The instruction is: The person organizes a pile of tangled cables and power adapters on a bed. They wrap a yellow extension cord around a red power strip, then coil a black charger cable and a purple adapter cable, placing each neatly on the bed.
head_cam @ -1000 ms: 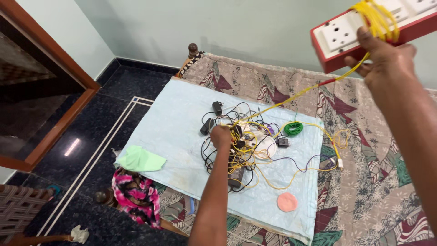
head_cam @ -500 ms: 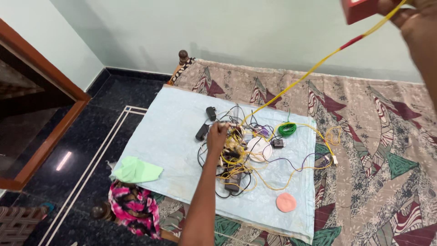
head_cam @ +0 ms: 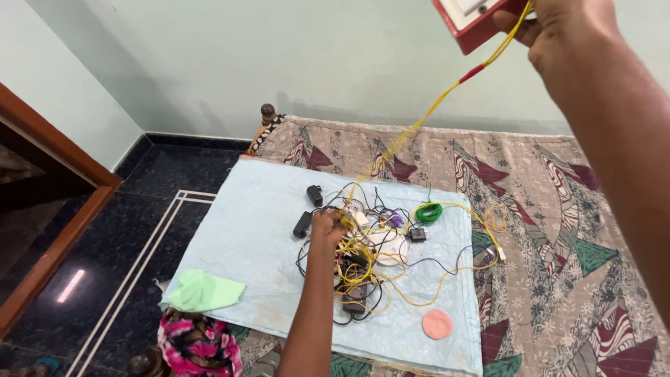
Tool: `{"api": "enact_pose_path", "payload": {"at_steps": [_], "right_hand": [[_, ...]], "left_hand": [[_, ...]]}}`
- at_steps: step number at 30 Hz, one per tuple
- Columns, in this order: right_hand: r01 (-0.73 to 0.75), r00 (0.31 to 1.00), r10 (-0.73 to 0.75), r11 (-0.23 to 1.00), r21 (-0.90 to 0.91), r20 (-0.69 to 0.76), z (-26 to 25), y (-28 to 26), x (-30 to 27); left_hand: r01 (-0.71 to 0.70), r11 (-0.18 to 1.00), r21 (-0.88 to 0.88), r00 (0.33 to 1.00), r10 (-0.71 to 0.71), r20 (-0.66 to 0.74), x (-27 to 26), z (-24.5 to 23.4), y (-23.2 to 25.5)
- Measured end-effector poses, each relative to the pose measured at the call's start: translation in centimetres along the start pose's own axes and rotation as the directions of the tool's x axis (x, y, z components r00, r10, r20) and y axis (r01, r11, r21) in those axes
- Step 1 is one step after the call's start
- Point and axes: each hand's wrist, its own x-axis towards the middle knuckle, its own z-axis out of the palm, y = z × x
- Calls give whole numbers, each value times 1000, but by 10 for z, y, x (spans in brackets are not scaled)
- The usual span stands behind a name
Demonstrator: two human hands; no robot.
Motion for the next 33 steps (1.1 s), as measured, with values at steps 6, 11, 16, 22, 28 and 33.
{"api": "enact_pose_path", "payload": {"at_steps": [6,11,16,22,28,33], "right_hand": [[-42,998,39,998,-46,-55,10,24,-10],[-108,990,100,991,-79,-103,6,38,-8],[-72,991,67,997,-42,-119,-6,37,6],[-35,994,28,998,-59,-107,-26,58,15],[-111,974,91,990,-88,-205,-46,68,23],[-83,980,72,995,-52,-185,-65,76,22]], "left_hand": [[-153,940,-304,915,251,316,-11,75,51],[-416,908,-55,829,403,387,-56,105,97],[-481,769,421,874,385,296,-26,112,117],[-635,-506,584,310,526,792,-36,134,162],[-348,-651,675,433,527,731,-86,147,203],[-510,675,534,845,510,162,-66,137,223]]}}
